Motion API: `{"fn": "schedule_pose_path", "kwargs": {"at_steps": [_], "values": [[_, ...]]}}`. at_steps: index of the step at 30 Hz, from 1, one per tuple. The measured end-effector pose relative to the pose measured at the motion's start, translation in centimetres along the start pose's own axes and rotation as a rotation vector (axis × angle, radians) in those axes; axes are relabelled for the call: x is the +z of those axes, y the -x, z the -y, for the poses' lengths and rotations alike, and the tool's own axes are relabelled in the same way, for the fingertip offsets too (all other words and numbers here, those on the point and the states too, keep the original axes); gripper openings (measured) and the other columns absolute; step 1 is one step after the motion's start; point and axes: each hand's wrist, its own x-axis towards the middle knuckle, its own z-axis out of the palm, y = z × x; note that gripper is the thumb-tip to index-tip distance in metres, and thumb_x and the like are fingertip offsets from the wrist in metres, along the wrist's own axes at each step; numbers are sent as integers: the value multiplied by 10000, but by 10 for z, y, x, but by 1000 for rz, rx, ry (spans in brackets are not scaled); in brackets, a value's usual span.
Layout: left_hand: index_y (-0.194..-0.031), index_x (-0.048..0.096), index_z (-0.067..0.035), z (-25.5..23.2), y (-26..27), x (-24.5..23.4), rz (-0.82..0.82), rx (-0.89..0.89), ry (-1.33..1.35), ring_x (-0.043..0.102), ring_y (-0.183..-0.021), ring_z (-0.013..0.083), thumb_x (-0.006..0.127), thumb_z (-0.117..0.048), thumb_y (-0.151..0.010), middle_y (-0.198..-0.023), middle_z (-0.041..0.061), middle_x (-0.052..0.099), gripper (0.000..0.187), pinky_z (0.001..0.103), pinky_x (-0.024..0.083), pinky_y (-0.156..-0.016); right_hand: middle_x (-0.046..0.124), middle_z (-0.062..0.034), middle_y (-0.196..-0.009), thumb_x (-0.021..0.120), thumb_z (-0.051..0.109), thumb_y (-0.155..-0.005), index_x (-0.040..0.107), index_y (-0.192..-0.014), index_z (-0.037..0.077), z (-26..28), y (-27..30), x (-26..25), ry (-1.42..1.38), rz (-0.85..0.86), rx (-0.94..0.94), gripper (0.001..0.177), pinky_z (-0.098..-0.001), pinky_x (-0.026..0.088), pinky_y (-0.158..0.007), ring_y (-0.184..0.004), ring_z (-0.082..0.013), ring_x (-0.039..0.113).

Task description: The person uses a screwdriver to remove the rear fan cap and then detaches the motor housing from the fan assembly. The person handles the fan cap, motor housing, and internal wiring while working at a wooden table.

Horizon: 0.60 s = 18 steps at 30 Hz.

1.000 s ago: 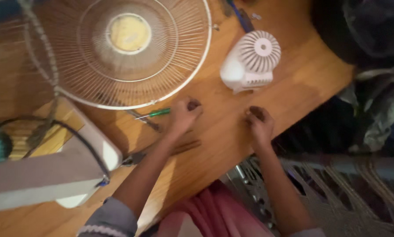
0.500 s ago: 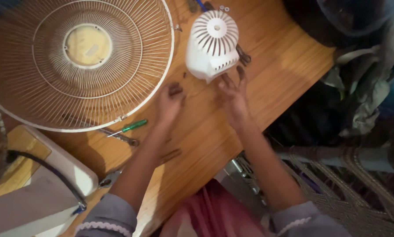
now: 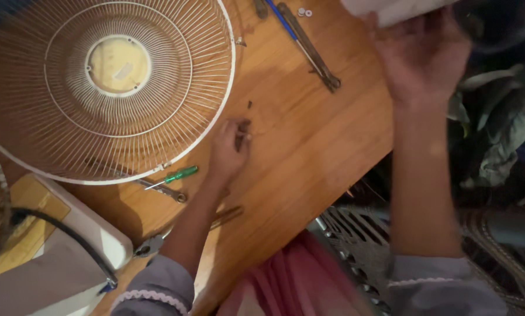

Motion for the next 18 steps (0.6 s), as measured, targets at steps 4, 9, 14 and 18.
{"fn": "schedule_pose_path", "kwargs": {"at_steps": [4,9,14,18], "values": [[-1179,634,-43,-4,-4,1,29,-33,16,728,-911,251,644,9,-912,-1068,144,653,272,335,578,-746,396,-134,-1592,405,280,-1124,392,-1514,88,5,7,-9,-317,-290,0,435,-622,348,-1213,-1489,-358,390],[-1176,633,-46,-6,-9,1,38,-31,-27,718,-944,277,638,-12,-926,-1091,144,641,253,357,579,-773,300,-142,-1633,397,295,-1071,373,-1518,128,-18,13,-67,-219,-514,10,478,-665,304,-1204,-1528,-378,312],[-1072,691,-66,-18,-36,31,75,68,-113,686,-982,329,663,-57,-919,-1085,137,677,156,414,555,-833,343,-118,-1622,432,333,-1072,369,-1553,111,-32,12,-116,-109,-648,-28,533,-656,372,-1211,-1507,-371,371],[-1027,714,-72,-34,-69,83,49,237,-185,666,-1002,357,634,-30,-890,-1015,136,677,164,457,539,-850,455,-70,-1462,487,394,-1073,376,-1487,231,-46,33,-134,146,-563,125,458,-585,398,-1180,-1390,-337,456]]}}
